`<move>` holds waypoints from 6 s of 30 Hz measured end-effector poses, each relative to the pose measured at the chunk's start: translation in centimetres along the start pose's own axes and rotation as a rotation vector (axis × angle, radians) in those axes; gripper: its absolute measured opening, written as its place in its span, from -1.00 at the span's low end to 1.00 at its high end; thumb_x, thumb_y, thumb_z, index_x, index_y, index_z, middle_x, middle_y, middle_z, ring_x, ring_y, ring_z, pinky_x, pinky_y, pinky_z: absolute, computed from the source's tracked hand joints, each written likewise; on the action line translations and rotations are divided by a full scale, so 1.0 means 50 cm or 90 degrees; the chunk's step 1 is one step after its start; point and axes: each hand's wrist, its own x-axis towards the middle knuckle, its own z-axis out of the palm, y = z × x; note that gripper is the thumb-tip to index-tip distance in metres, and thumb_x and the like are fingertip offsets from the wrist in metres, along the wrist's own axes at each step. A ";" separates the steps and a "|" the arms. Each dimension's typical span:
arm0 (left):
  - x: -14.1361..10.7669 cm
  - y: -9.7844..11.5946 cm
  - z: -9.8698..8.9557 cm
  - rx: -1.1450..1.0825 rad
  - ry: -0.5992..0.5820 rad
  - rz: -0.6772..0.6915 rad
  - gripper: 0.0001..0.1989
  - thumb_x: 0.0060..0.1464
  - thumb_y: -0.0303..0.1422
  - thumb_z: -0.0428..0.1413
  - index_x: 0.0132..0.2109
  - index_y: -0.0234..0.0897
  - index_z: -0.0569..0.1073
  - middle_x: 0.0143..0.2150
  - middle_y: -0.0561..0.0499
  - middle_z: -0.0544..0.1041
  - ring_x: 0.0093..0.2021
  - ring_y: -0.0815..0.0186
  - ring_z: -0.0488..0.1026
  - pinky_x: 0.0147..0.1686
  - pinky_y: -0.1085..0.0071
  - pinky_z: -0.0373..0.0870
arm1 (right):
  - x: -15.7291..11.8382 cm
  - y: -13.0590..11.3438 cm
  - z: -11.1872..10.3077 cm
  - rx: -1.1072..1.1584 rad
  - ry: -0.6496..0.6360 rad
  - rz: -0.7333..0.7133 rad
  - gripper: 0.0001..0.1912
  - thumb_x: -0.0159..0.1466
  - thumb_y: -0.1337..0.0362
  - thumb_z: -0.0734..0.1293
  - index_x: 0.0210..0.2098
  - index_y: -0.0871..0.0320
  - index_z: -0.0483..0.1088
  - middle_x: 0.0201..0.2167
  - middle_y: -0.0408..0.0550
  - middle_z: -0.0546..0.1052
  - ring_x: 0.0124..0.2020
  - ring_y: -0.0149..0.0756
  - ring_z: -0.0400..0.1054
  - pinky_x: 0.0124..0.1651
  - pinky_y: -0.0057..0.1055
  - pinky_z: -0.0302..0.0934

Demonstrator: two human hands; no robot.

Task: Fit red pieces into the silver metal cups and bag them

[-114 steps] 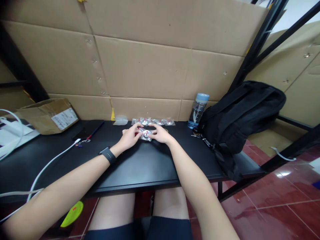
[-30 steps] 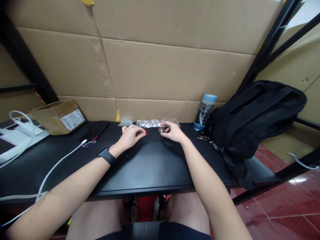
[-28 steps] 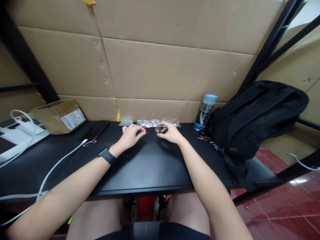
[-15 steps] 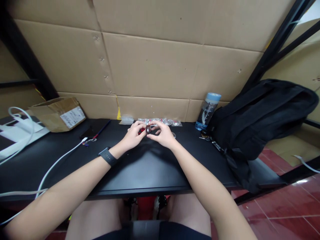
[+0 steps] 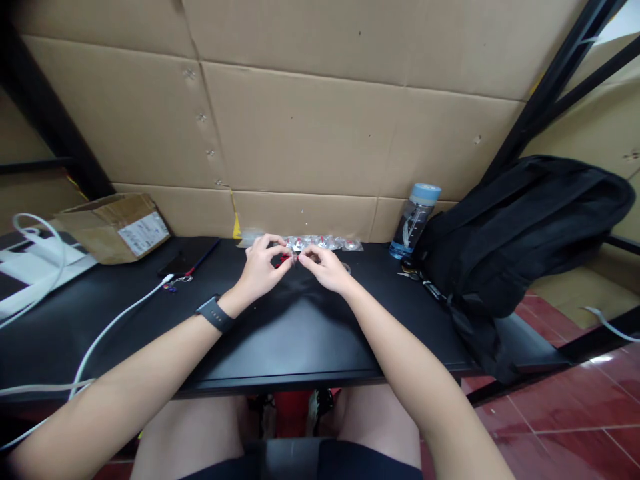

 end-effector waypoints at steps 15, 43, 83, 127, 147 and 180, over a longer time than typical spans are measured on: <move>0.015 -0.087 0.008 0.143 -0.116 0.004 -0.80 0.21 -0.41 0.06 -0.10 -0.13 0.56 0.02 -0.09 0.50 0.10 0.01 0.34 0.06 0.08 0.21 | -0.007 0.007 -0.053 -0.309 -0.016 -0.055 -0.86 0.28 0.32 0.38 -0.41 0.15 0.55 -0.04 0.04 0.52 -0.10 -0.20 0.45 -0.10 -0.30 0.32; 0.004 -0.113 0.032 0.199 -0.259 0.001 -0.79 0.29 -0.29 0.06 -0.30 -0.16 0.53 -0.09 -0.10 0.56 0.04 -0.01 0.32 -0.07 0.13 0.18 | -0.025 0.090 -0.179 -0.435 -0.050 0.220 -0.61 -0.04 0.23 0.60 -0.21 0.14 0.57 -0.31 -0.11 0.63 -0.30 -0.27 0.52 -0.18 -0.41 0.32; 0.011 -0.043 0.042 -0.182 -0.048 -0.064 -0.89 0.26 -0.35 0.10 -0.20 -0.22 0.52 0.00 -0.07 0.49 0.09 0.16 0.44 0.16 0.22 0.34 | -0.009 -0.019 0.016 -0.072 0.072 -0.041 -0.67 0.24 0.01 0.44 -0.17 0.10 0.42 -0.20 -0.07 0.57 -0.30 -0.30 0.44 -0.26 -0.40 0.29; 0.003 -0.042 0.026 0.020 -0.130 -0.030 -0.82 0.26 -0.23 0.13 -0.23 -0.09 0.63 -0.16 0.01 0.69 -0.07 0.09 0.53 0.00 0.12 0.08 | -0.015 0.007 -0.048 -0.294 -0.228 0.060 -0.95 0.24 0.36 0.39 -0.34 0.14 0.52 -0.46 -0.15 0.61 -0.41 -0.35 0.46 -0.25 -0.45 0.23; 0.007 -0.044 0.036 -0.167 -0.149 -0.141 -0.86 0.17 -0.20 0.17 -0.23 -0.10 0.59 -0.18 0.07 0.70 -0.05 0.16 0.62 0.04 0.27 0.38 | -0.006 0.018 0.005 0.087 0.007 0.156 -0.80 0.29 0.17 0.43 -0.24 0.14 0.37 -0.30 -0.03 0.62 -0.26 -0.26 0.61 -0.33 -0.49 0.43; 0.037 -0.240 -0.018 0.302 -0.324 -0.166 -0.36 0.30 0.06 -0.17 0.37 -0.05 0.34 0.47 -0.06 0.23 0.43 -0.15 0.09 0.25 -0.16 0.13 | -0.012 0.004 -0.013 0.107 0.015 0.137 -0.46 0.03 0.20 0.60 -0.01 0.10 0.49 0.00 0.01 0.52 -0.22 -0.31 0.50 -0.17 -0.34 0.46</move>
